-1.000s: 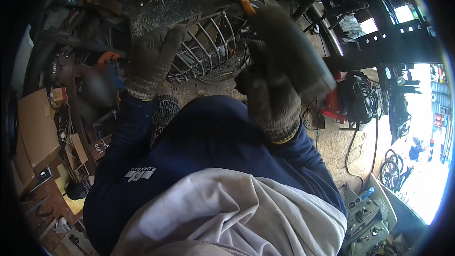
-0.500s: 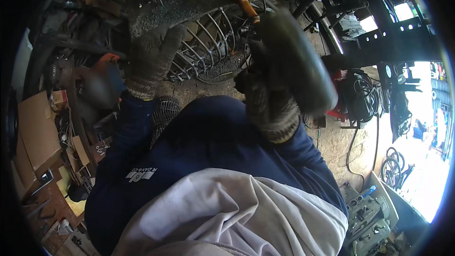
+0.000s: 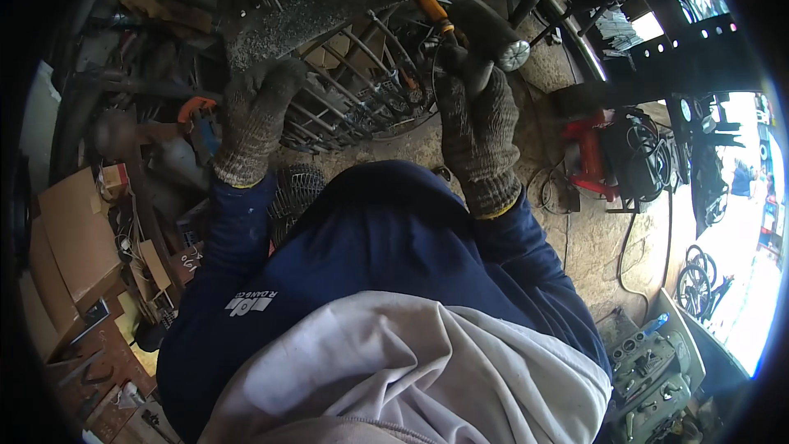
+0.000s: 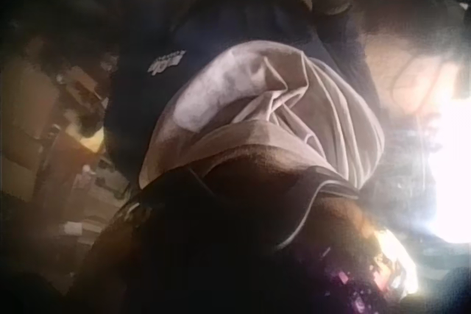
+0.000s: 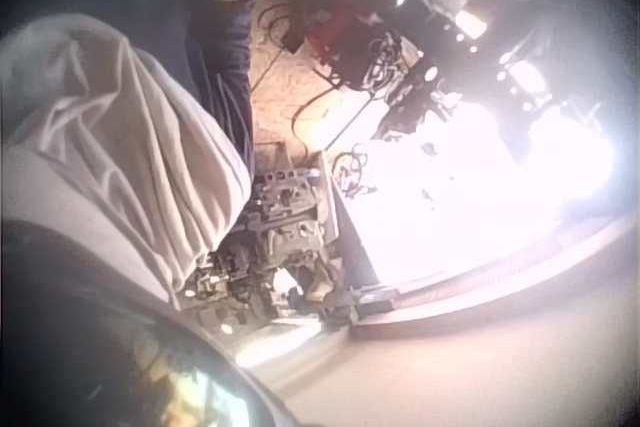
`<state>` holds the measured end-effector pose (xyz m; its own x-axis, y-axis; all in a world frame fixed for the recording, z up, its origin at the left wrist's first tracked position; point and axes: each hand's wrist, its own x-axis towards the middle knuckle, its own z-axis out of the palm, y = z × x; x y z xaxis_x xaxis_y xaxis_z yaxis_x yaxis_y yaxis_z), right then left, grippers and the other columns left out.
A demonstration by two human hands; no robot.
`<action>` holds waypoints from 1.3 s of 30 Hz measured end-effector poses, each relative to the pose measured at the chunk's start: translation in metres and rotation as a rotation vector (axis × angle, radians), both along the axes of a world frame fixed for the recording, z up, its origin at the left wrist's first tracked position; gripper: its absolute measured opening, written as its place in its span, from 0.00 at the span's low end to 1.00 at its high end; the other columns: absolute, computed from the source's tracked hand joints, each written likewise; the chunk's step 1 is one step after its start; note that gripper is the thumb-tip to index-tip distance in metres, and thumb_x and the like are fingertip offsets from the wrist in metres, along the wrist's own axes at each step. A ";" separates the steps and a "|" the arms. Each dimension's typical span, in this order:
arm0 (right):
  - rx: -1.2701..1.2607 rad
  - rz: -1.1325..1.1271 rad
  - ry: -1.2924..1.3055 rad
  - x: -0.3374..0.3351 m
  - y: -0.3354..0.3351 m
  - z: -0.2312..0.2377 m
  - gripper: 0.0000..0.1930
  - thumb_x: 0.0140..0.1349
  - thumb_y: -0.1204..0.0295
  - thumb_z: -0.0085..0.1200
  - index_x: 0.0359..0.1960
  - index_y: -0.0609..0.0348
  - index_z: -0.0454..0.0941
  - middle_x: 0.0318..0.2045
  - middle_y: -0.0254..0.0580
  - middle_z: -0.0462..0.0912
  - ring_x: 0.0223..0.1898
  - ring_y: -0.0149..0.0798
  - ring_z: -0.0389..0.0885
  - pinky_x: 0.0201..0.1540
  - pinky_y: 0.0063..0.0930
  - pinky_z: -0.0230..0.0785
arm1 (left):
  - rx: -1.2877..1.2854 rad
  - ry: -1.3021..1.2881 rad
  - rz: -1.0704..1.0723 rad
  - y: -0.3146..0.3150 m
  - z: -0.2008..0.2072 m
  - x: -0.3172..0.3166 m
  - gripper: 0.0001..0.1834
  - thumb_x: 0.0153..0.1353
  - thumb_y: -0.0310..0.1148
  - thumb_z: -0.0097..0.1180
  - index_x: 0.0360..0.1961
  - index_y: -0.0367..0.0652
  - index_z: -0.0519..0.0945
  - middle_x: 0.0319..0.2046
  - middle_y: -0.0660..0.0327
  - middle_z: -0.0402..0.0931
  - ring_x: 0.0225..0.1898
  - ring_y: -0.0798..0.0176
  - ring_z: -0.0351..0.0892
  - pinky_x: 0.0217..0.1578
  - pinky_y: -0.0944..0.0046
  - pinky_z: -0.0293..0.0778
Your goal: The person uses a hand-held grinder to smooth the surface and joints of a small spherical metal wire cage on a workbench.
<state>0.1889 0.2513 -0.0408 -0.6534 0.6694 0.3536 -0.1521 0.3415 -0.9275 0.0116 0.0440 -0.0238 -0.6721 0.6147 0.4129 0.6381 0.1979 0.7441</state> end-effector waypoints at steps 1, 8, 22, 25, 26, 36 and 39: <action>-0.075 0.049 0.006 -0.001 0.000 -0.003 0.19 0.67 0.64 0.55 0.54 0.63 0.72 0.44 0.40 0.79 0.43 0.33 0.79 0.46 0.29 0.73 | 0.064 0.051 -0.013 0.003 0.002 0.001 0.15 0.65 0.42 0.57 0.36 0.40 0.84 0.28 0.59 0.83 0.27 0.66 0.81 0.28 0.65 0.75; -0.549 0.206 0.099 -0.001 -0.014 0.002 0.20 0.66 0.63 0.56 0.52 0.64 0.71 0.37 0.39 0.78 0.36 0.32 0.78 0.37 0.28 0.74 | -0.029 -0.129 -0.078 0.009 0.009 0.010 0.16 0.66 0.42 0.56 0.43 0.39 0.83 0.31 0.62 0.83 0.31 0.67 0.82 0.33 0.69 0.75; -0.404 0.198 0.061 0.007 -0.008 -0.018 0.20 0.65 0.69 0.55 0.55 0.64 0.68 0.43 0.45 0.79 0.38 0.36 0.81 0.39 0.33 0.80 | 0.122 -0.714 -0.471 0.043 0.027 0.009 0.15 0.69 0.37 0.53 0.47 0.36 0.81 0.39 0.58 0.83 0.43 0.68 0.81 0.46 0.70 0.75; -0.541 0.145 0.192 0.004 -0.020 -0.004 0.20 0.65 0.68 0.56 0.55 0.65 0.68 0.42 0.47 0.79 0.37 0.36 0.81 0.38 0.32 0.80 | 0.127 -0.694 -0.438 0.045 0.034 0.016 0.16 0.69 0.39 0.52 0.47 0.38 0.81 0.36 0.60 0.83 0.41 0.68 0.81 0.44 0.69 0.77; -0.539 0.138 0.178 0.006 -0.018 -0.005 0.21 0.65 0.68 0.56 0.56 0.65 0.68 0.42 0.47 0.79 0.37 0.36 0.81 0.38 0.32 0.80 | 0.064 -0.593 -0.386 0.043 0.034 0.019 0.16 0.69 0.39 0.52 0.46 0.38 0.81 0.35 0.60 0.82 0.40 0.68 0.81 0.43 0.69 0.77; -0.489 0.248 0.150 0.003 -0.014 -0.011 0.24 0.66 0.61 0.55 0.58 0.63 0.69 0.46 0.42 0.79 0.44 0.32 0.78 0.46 0.30 0.73 | -0.055 0.552 0.081 0.031 0.028 0.045 0.15 0.61 0.46 0.62 0.35 0.44 0.82 0.24 0.63 0.78 0.23 0.64 0.78 0.27 0.64 0.74; -0.279 0.211 0.092 -0.005 -0.007 -0.032 0.25 0.66 0.59 0.56 0.59 0.63 0.69 0.50 0.39 0.78 0.47 0.30 0.76 0.50 0.30 0.69 | -0.099 0.522 0.117 0.028 0.039 0.049 0.15 0.59 0.47 0.63 0.33 0.46 0.82 0.22 0.63 0.78 0.22 0.62 0.77 0.24 0.62 0.73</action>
<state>0.1842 0.2442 -0.0724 -0.7611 0.6025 0.2401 -0.2796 0.0293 -0.9597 0.0610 0.0724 0.0157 -0.4595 0.6010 0.6540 0.8873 0.3432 0.3080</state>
